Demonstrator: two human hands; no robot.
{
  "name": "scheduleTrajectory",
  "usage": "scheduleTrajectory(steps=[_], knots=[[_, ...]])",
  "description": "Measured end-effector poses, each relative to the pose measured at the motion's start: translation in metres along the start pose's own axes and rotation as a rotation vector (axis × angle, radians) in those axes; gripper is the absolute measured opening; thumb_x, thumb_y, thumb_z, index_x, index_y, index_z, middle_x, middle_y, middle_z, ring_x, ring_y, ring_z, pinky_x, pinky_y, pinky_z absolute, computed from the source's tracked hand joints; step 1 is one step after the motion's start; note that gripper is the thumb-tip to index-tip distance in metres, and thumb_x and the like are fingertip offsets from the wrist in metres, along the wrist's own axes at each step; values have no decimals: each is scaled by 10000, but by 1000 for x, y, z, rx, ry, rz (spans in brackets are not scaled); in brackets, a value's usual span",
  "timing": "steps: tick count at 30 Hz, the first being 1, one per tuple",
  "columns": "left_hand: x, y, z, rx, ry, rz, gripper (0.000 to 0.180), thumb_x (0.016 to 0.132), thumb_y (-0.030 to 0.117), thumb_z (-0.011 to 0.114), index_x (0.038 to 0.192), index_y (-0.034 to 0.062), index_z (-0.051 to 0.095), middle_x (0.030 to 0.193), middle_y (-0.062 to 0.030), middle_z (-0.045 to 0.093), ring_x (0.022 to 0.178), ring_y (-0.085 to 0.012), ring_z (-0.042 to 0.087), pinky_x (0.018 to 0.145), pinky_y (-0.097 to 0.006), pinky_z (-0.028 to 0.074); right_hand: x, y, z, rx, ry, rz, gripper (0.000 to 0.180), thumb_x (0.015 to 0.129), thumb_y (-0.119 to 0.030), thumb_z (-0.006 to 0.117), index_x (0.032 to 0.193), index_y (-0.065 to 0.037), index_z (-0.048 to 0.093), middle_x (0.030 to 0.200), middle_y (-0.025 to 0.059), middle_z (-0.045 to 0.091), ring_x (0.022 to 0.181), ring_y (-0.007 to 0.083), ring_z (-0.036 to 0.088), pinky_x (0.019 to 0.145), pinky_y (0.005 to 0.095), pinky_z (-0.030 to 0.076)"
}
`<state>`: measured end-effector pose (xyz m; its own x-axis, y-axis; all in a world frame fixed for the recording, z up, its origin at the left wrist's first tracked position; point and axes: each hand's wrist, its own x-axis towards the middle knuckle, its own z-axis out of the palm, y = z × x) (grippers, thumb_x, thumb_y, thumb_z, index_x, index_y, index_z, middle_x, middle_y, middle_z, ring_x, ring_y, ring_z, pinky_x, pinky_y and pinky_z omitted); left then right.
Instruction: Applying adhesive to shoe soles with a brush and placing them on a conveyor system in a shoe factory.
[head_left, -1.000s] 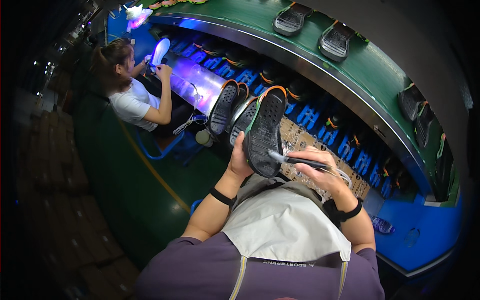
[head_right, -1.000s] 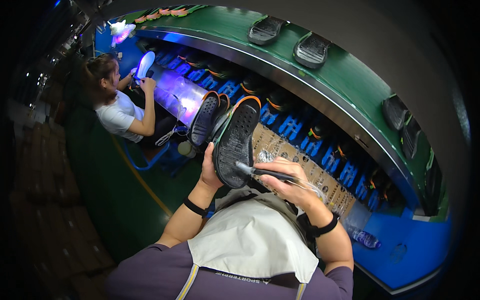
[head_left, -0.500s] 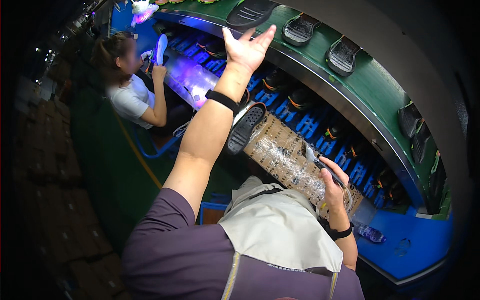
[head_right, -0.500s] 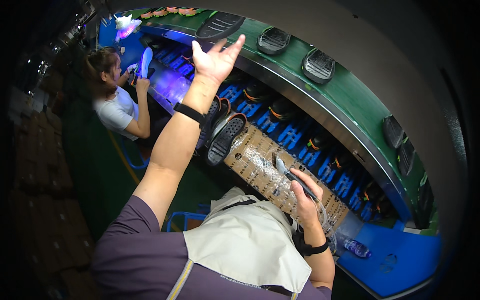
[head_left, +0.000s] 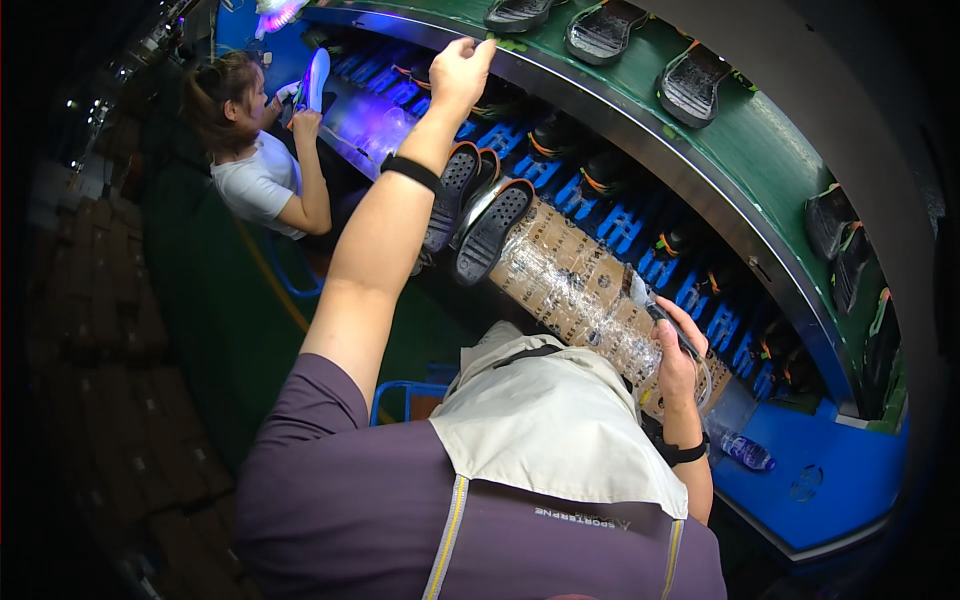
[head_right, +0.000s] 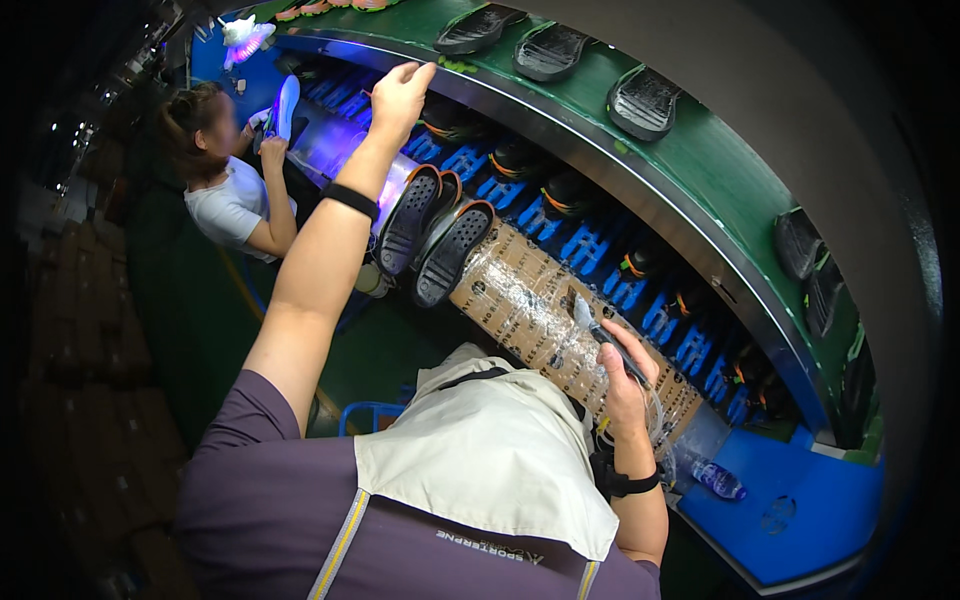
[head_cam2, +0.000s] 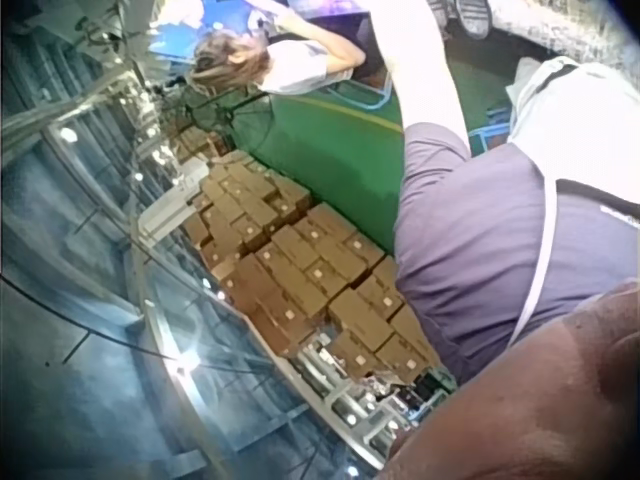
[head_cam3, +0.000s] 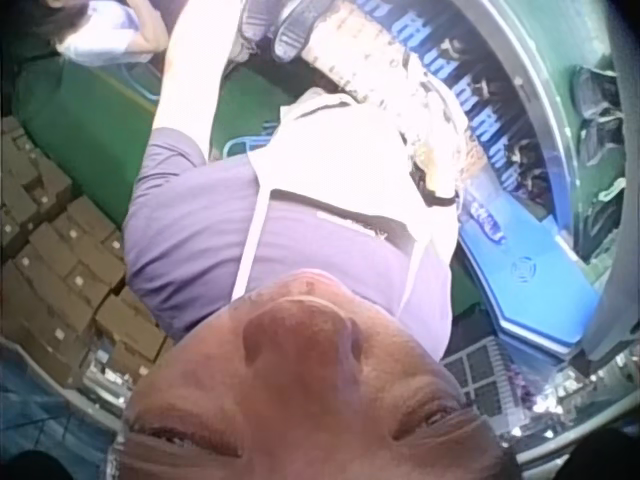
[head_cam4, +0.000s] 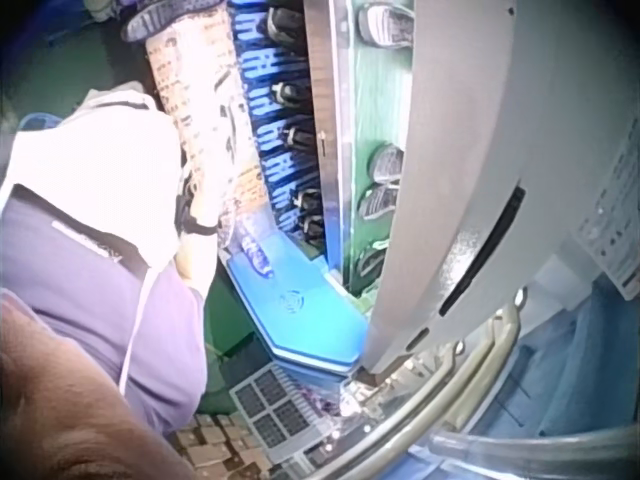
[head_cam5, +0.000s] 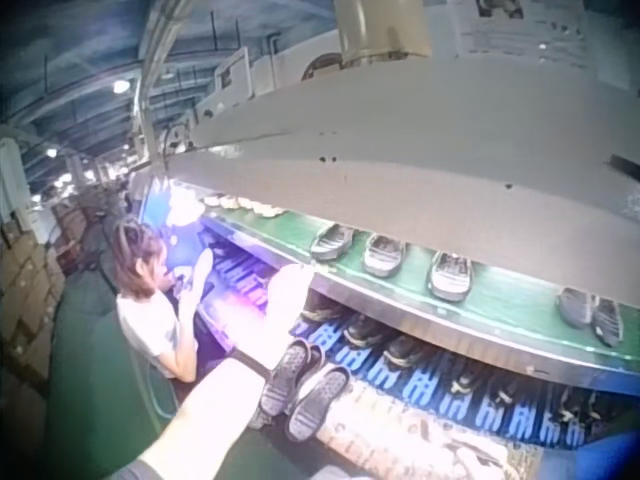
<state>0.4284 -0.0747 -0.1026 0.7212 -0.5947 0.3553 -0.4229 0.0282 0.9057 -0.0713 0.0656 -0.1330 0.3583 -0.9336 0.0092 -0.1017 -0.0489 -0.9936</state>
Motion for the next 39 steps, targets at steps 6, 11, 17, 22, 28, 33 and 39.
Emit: scheduleTrajectory(steps=[6,11,17,22,28,33,39], knots=[[46,20,30,605,-175,226,1025,798,649,798,1528,2,483,1412,-383,523,1337,-506,540,1118,-526,470,3,-1,1,-74,84,9,324,1002,-167,703,1272,9,727,954,29,698,844,102,620,769,258,497],[112,-40,51,623,-348,323,709,896,535,756,1389,45,611,1294,-291,640,1239,-442,621,1033,-543,495,17,5,5,-178,199,65,311,1000,-150,670,1255,17,732,955,34,700,855,116,625,803,276,506],[194,-84,44,435,-290,528,508,905,476,757,1160,36,755,1203,-267,712,1197,-395,668,1021,-492,522,51,22,24,-143,295,86,316,1020,-171,655,1267,10,728,842,1,648,788,91,569,757,257,465],[258,-125,-32,700,-234,334,508,908,483,750,1142,33,762,1189,-266,718,1189,-392,673,1017,-489,526,73,25,49,-104,437,161,343,993,-206,699,1264,2,732,851,-5,649,802,89,571,755,251,470],[313,-175,-119,959,-229,37,509,912,492,741,1121,29,770,1172,-265,726,1181,-389,680,1012,-486,531,74,40,54,-168,474,85,311,966,-179,718,1189,37,731,904,31,687,828,131,611,781,278,493],[338,-177,-131,1023,-279,-35,512,915,499,734,1104,25,777,1158,-265,733,1174,-386,686,1008,-484,535,80,38,44,-231,509,164,305,964,-178,724,1184,33,737,911,28,689,823,127,609,777,275,490],[324,-141,-96,1001,-379,66,518,918,508,725,1083,21,786,1141,-264,740,1165,-383,693,1004,-481,540,92,35,28,-315,392,203,308,965,-176,726,1203,20,742,914,18,686,817,115,600,768,270,487]])
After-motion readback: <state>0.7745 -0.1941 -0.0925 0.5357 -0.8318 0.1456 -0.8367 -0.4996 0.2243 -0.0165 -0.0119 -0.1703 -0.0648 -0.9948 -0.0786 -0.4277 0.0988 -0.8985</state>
